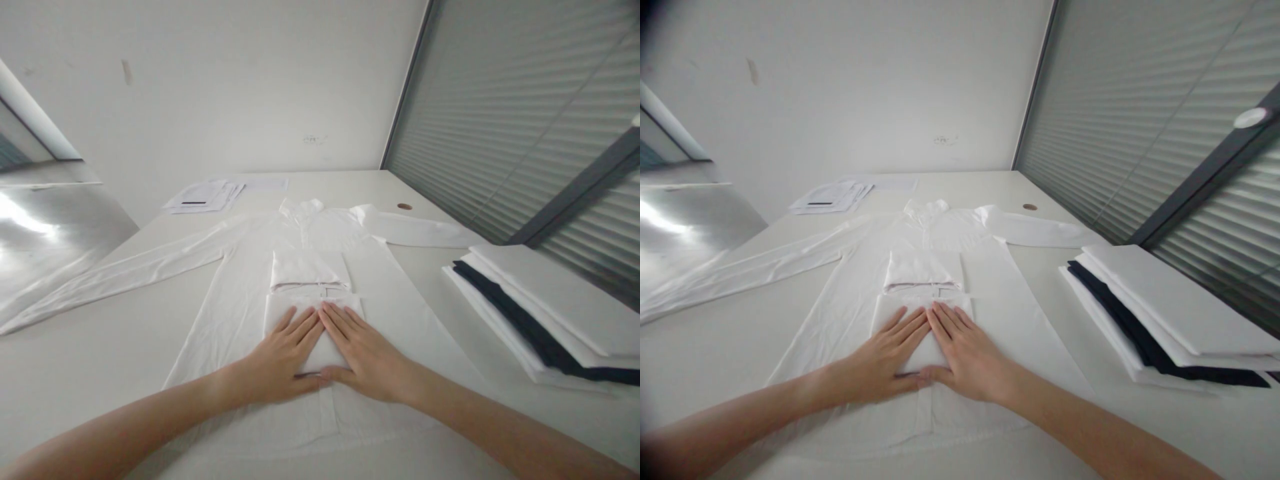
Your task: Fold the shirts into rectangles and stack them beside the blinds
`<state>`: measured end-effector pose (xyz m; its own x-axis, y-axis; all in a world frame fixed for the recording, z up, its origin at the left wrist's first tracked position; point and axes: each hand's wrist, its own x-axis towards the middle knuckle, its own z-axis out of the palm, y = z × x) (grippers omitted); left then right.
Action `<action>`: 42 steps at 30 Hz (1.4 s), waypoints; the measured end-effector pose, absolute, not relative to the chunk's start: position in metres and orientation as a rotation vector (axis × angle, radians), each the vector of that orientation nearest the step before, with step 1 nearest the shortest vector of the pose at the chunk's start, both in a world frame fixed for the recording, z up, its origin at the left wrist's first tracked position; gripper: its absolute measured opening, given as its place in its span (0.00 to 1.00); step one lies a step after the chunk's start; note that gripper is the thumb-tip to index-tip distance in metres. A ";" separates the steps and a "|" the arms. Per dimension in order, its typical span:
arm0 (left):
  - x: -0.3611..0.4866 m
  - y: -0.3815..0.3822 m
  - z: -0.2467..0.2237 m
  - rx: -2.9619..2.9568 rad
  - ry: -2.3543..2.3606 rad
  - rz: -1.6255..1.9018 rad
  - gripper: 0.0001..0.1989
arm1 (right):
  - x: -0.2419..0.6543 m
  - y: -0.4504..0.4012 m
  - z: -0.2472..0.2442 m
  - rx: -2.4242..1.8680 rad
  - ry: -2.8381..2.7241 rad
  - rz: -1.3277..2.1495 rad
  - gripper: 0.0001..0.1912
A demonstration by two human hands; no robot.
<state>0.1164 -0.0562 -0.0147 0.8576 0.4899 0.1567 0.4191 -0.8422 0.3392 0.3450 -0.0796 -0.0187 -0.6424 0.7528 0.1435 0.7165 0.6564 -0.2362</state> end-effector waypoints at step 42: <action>0.156 0.001 -0.027 2.869 1.454 0.619 0.29 | 0.357 0.008 -0.013 -1.083 -2.710 -0.694 0.09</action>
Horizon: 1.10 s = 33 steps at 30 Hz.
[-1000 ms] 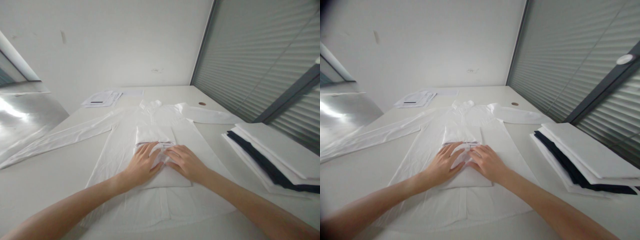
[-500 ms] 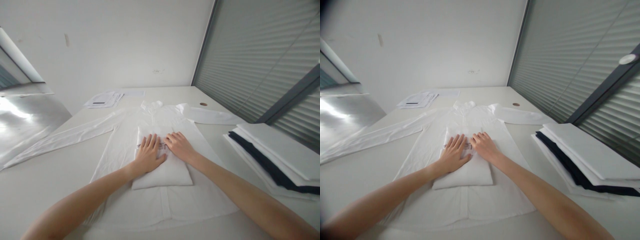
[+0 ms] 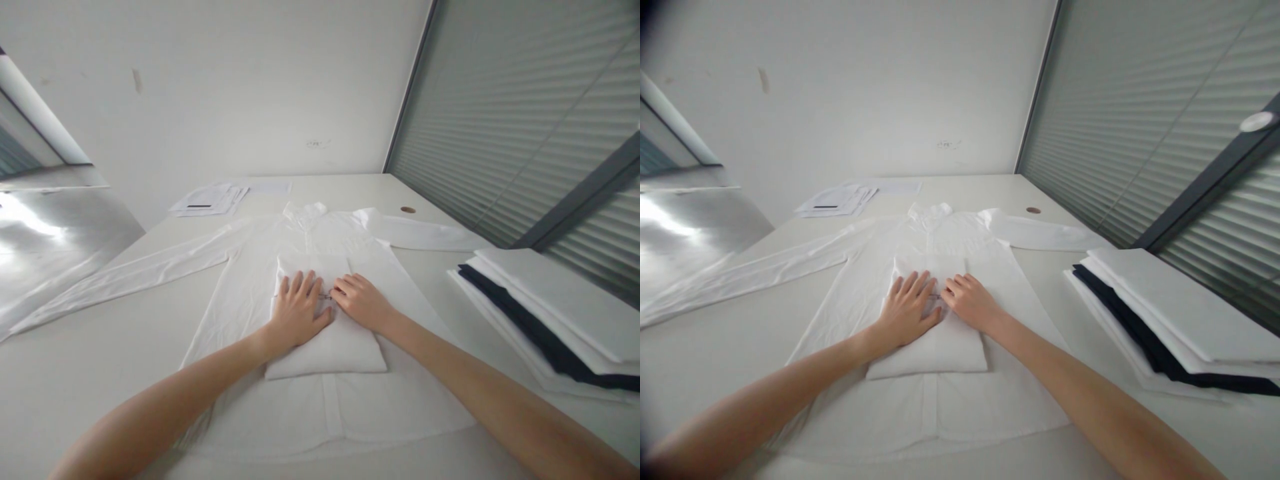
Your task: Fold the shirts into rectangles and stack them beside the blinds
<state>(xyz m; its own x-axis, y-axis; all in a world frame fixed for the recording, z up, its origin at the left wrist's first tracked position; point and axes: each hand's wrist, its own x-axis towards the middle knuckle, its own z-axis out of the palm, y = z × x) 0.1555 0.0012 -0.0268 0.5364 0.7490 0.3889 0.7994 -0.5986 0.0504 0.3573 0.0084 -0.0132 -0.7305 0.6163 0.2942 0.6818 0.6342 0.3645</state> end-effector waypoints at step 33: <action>0.150 0.068 -0.033 -2.802 -1.451 -0.208 0.35 | 0.311 0.086 -0.037 -1.507 -2.399 0.260 0.42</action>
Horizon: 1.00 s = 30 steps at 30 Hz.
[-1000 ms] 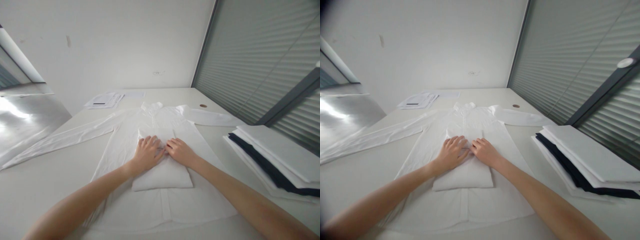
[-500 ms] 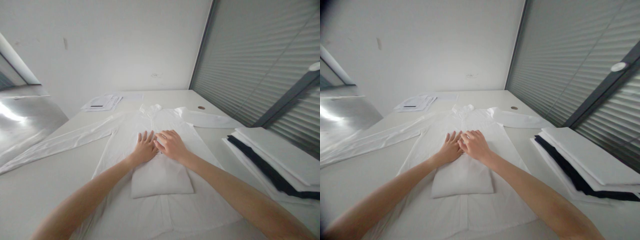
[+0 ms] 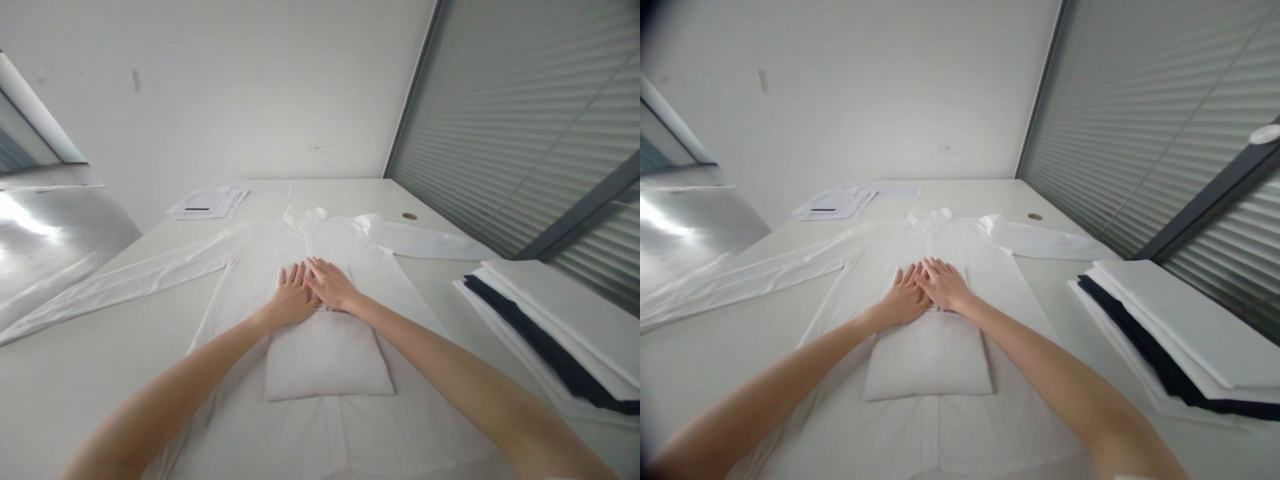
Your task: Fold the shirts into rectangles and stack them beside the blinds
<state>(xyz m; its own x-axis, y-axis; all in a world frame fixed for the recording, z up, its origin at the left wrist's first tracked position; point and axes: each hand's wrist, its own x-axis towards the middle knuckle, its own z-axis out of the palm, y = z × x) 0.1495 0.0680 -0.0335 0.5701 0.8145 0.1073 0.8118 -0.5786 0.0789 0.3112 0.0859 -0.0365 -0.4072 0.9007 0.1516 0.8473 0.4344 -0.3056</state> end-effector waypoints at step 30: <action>0.074 0.137 -0.011 1.742 1.176 0.761 0.29 | 0.390 0.129 -0.004 -1.450 -1.927 0.781 0.26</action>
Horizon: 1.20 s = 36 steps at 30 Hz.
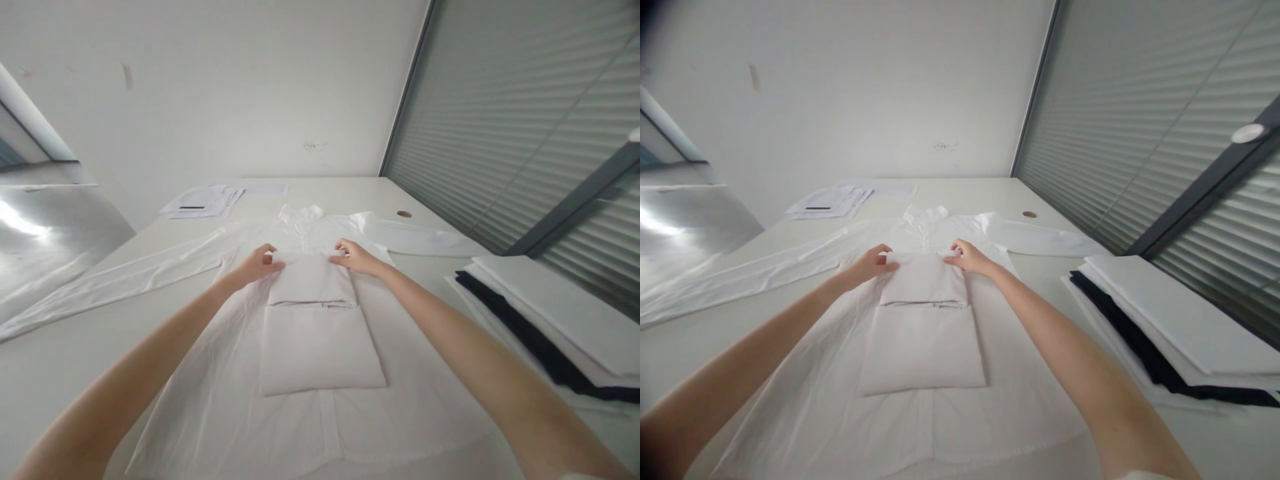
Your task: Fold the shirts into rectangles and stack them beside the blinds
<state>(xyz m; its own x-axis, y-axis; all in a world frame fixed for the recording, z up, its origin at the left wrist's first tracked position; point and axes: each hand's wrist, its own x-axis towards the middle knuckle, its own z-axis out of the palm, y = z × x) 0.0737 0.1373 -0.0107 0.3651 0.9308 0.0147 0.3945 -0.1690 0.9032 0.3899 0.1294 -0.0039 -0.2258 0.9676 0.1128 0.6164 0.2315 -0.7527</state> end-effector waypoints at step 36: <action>0.045 0.041 -0.003 2.715 0.633 0.609 0.16 | 0.412 -0.003 -0.014 -1.040 -2.521 0.271 0.15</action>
<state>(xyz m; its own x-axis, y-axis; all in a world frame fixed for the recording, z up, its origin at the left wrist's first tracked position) 0.0448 0.0410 -0.0027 0.8142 0.4743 0.3348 0.3529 -0.8623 0.3633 0.4122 -0.0030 -0.0141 -0.6439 0.7091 0.2872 0.6318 0.7046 -0.3231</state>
